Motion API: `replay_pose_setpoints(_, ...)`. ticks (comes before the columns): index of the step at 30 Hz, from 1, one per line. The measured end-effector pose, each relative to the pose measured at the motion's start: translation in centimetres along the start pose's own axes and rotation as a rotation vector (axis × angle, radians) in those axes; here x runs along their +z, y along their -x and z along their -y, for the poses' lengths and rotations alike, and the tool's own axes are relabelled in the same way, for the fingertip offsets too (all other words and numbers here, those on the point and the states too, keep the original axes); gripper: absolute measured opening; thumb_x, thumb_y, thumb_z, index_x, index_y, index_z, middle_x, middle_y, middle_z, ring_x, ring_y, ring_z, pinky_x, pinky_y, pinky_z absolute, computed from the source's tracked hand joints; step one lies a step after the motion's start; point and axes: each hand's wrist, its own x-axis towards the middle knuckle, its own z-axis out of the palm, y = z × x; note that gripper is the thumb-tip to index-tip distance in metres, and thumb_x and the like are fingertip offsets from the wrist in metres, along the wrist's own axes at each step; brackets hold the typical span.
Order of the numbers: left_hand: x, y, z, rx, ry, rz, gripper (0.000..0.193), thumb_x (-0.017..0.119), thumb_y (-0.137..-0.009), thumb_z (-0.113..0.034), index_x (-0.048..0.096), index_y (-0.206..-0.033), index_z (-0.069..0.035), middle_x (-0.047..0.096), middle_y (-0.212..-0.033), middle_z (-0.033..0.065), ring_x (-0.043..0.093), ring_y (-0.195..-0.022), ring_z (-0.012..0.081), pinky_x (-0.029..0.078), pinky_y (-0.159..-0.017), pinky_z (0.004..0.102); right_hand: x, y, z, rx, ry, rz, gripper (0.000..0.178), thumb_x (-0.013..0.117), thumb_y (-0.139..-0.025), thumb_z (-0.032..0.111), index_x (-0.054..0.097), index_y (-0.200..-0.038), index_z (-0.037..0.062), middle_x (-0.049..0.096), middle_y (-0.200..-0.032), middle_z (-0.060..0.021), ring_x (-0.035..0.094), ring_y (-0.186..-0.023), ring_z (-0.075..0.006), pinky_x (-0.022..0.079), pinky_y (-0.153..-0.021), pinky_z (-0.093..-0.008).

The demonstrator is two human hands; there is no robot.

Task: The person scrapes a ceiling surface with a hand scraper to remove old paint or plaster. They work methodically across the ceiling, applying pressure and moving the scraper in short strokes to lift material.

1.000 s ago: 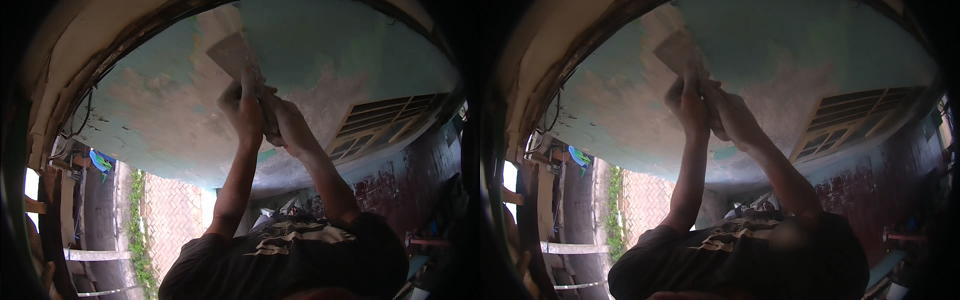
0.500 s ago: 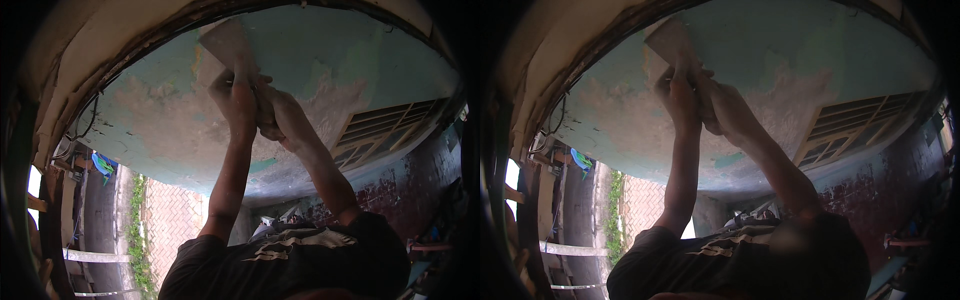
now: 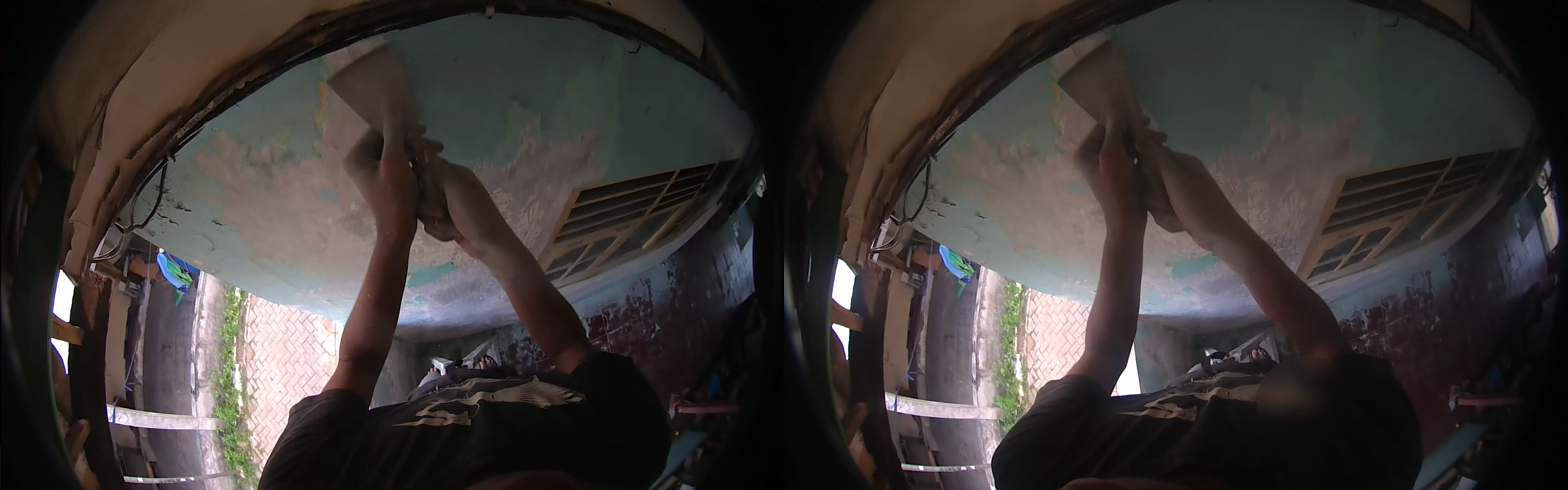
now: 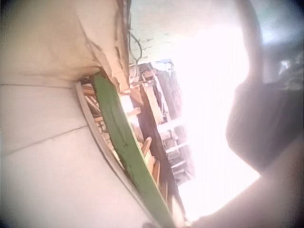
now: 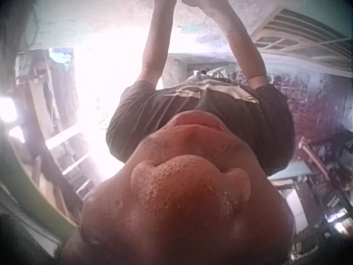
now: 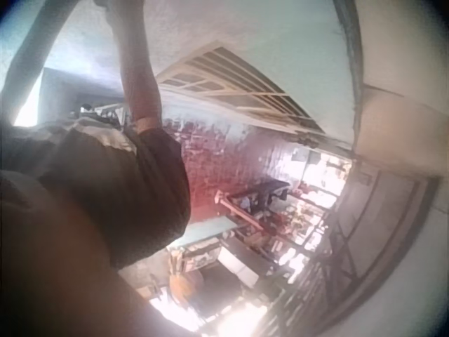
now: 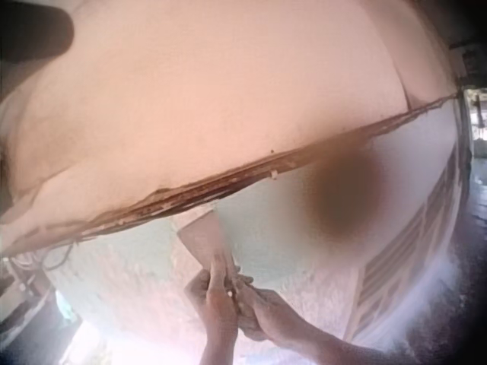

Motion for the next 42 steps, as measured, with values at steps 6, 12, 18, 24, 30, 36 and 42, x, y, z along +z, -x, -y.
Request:
replay_pose_setpoints(6, -4.0, 6.7, 9.4, -0.157, -0.094, -0.056, 0.043, 0.06, -0.101, -0.031, 0.068, -0.083, 0.008, 0.067, -0.073, 0.0114, 0.065, -0.059, 0.0168, 0.048, -0.055, 0.0275, -4.3, 2.7, -9.1, 0.148, -0.027, -0.121, 0.045, 0.044, -0.104, 0.053, 0.053, -0.082, 0.0145, 0.038, -0.057, 0.0091, 0.03, -0.04, -0.0012, 0.018, -0.036, -0.0238)
replay_pose_setpoints(12, -1.0, 1.0, 2.8, -0.041, 0.045, -0.012, 0.042, 0.063, -0.099, -0.028, 0.066, -0.076, 0.007, 0.064, -0.067, 0.0088, 0.063, -0.059, 0.0144, 0.048, -0.056, 0.0283, -1.6, 0.5, -2.8, 0.053, -0.066, -0.003, 0.041, 0.044, -0.105, 0.05, 0.05, -0.081, 0.017, 0.036, -0.056, 0.0097, 0.028, -0.039, -0.0011, 0.019, -0.035, -0.0229)
replay_pose_setpoints(18, -3.6, 5.7, 6.1, -0.173, -0.128, -0.083, 0.042, 0.063, -0.099, -0.028, 0.067, -0.077, 0.008, 0.064, -0.069, 0.0102, 0.065, -0.057, 0.0169, 0.049, -0.054, 0.0297, -3.1, 2.7, -7.4, 0.232, -0.113, -0.068, 0.04, 0.042, -0.105, 0.051, 0.052, -0.086, 0.0177, 0.036, -0.055, 0.0096, 0.029, -0.037, -0.0016, 0.02, -0.033, -0.0207)
replay_pose_setpoints(24, -3.5, 6.1, 6.9, -0.199, -0.064, -0.092, 0.043, 0.063, -0.099, -0.028, 0.067, -0.077, 0.009, 0.065, -0.067, 0.0112, 0.066, -0.059, 0.0174, 0.049, -0.054, 0.0296, -3.0, 2.8, -7.5, 0.221, -0.115, -0.112, 0.039, 0.041, -0.107, 0.047, 0.053, -0.085, 0.0166, 0.038, -0.054, 0.0085, 0.029, -0.036, -0.0016, 0.02, -0.033, -0.0207)
replay_pose_setpoints(30, -1.3, 1.0, 2.3, -0.037, 0.016, 0.0, 0.043, 0.063, -0.099, -0.026, 0.063, -0.072, 0.007, 0.064, -0.065, 0.0102, 0.066, -0.058, 0.0171, 0.049, -0.053, 0.0287, -1.3, 0.3, -3.1, 0.053, -0.076, -0.001, 0.04, 0.042, -0.106, 0.048, 0.049, -0.08, 0.0178, 0.038, -0.055, 0.0089, 0.031, -0.038, -0.0015, 0.019, -0.034, -0.0217)
replay_pose_setpoints(36, -4.8, 8.1, 10.1, -0.218, -0.132, -0.108, 0.044, 0.064, -0.098, -0.031, 0.068, -0.082, 0.009, 0.067, -0.07, 0.0123, 0.065, -0.059, 0.0186, 0.05, -0.06, 0.0291, -3.9, 3.5, -9.9, 0.237, -0.073, -0.148, 0.038, 0.041, -0.106, 0.049, 0.05, -0.084, 0.0193, 0.037, -0.055, 0.0099, 0.029, -0.038, -0.0015, 0.019, -0.034, -0.0211)
replay_pose_setpoints(42, -1.8, 1.7, 4.4, -0.042, -0.008, -0.008, 0.042, 0.064, -0.099, -0.03, 0.067, -0.078, 0.007, 0.063, -0.064, 0.0101, 0.066, -0.057, 0.0183, 0.05, -0.054, 0.0302, -2.7, 0.4, -5.2, 0.099, -0.076, -0.03, 0.04, 0.041, -0.106, 0.047, 0.05, -0.082, 0.0172, 0.036, -0.053, 0.0097, 0.026, -0.036, -0.0022, 0.018, -0.034, -0.0215)
